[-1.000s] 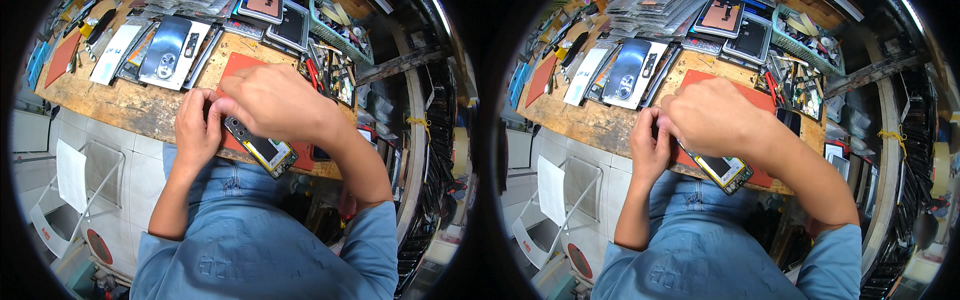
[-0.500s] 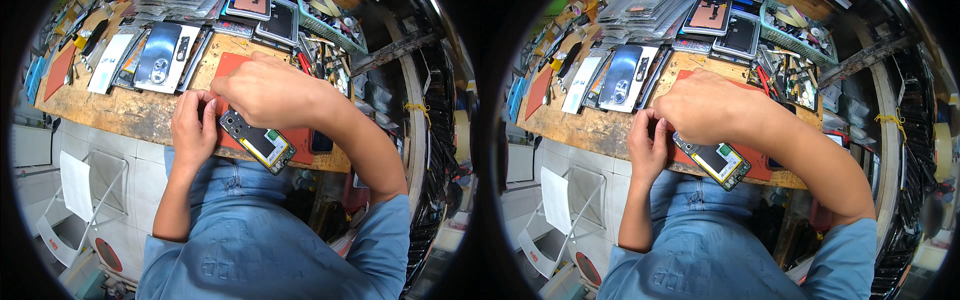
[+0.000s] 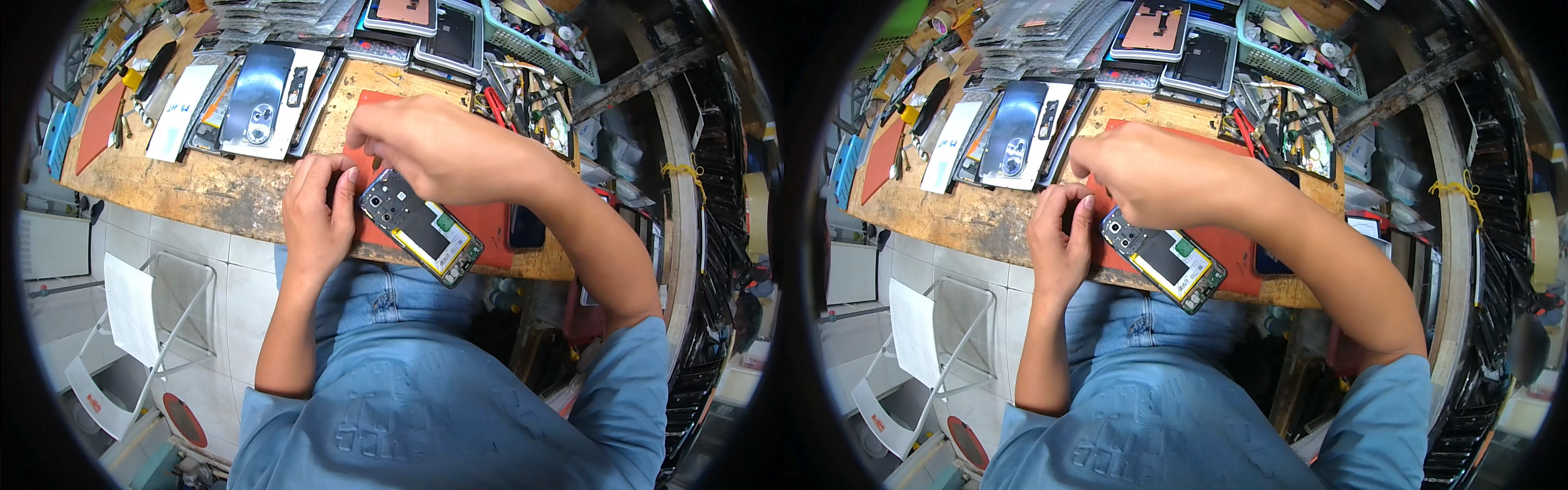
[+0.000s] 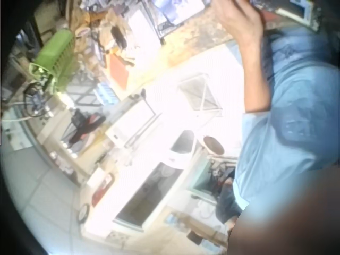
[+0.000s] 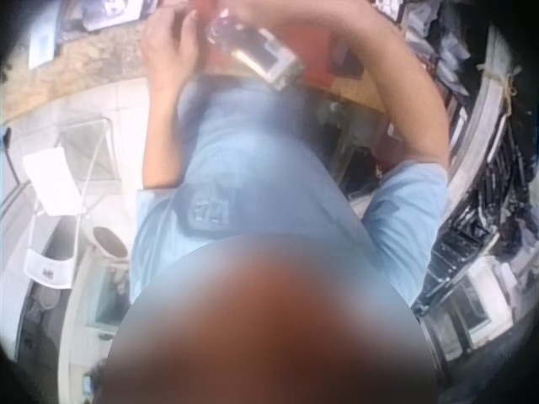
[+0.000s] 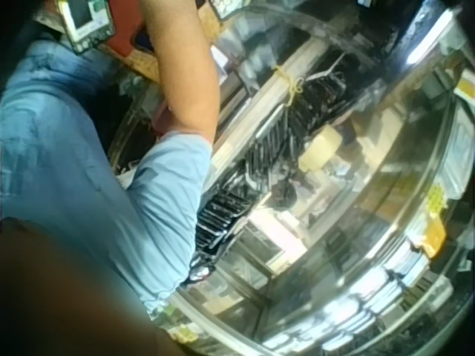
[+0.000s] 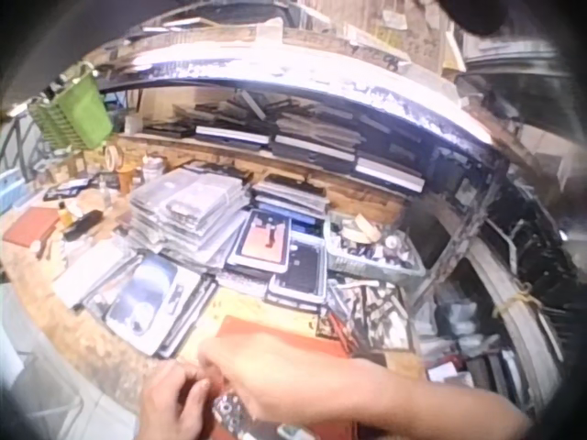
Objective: The person works at a cluttered electronics repair bench, using a metal prying tool to separate the back cover of a disassembled smartphone. They repeatedly pry along the edges, lift the cover, and reposition the device while handling other phones and parts on the table.
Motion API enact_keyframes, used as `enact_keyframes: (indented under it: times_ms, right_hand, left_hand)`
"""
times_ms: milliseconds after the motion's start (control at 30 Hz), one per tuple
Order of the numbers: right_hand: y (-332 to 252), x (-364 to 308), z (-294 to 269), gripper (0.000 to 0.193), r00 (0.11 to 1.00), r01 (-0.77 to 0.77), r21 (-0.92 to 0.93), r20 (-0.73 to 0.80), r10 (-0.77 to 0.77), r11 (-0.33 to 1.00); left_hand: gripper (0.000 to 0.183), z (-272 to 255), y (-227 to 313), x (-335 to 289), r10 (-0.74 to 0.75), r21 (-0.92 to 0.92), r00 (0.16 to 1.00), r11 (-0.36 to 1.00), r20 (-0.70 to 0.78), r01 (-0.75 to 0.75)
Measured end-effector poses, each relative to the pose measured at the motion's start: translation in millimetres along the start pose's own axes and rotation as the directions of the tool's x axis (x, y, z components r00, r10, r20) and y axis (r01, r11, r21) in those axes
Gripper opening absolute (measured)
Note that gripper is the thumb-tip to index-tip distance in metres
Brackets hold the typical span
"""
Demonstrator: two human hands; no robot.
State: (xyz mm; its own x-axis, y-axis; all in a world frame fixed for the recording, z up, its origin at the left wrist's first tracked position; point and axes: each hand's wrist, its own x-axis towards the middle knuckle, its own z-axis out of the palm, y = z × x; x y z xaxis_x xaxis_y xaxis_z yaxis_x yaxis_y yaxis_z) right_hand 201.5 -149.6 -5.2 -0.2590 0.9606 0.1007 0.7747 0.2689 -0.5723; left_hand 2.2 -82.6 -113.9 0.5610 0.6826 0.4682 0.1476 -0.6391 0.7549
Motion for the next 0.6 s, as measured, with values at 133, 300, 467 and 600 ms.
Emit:
enact_keyframes:
  times_ms: [133, 300, 467, 600]
  right_hand:
    - [7, -5, -3, 0.013, 0.988, 0.046, 0.018, -0.150, -0.043, 0.999]
    - [13, -16, -1, 0.016, 0.980, 0.017, -0.111, -0.197, -0.039, 0.994]
    - [24, -27, 6, 0.017, 0.989, -0.128, -0.114, -0.089, 0.118, 0.985]
    - [19, -26, 7, 0.014, 0.974, -0.031, -0.124, -0.228, 0.002, 0.992]
  left_hand:
    - [0.006, 2, -3, 0, 0.027, -0.023, 0.999, 0.999, 0.018, -0.026]
    - [0.007, -4, 1, 0, -0.024, 0.023, 0.990, 1.000, 0.138, 0.021]
    - [0.010, -24, 13, 18, 0.164, 0.126, 0.913, 0.966, 0.372, -0.225]
    - [0.011, -26, 18, 34, 0.190, 0.264, 0.816, 0.885, 0.546, -0.383]
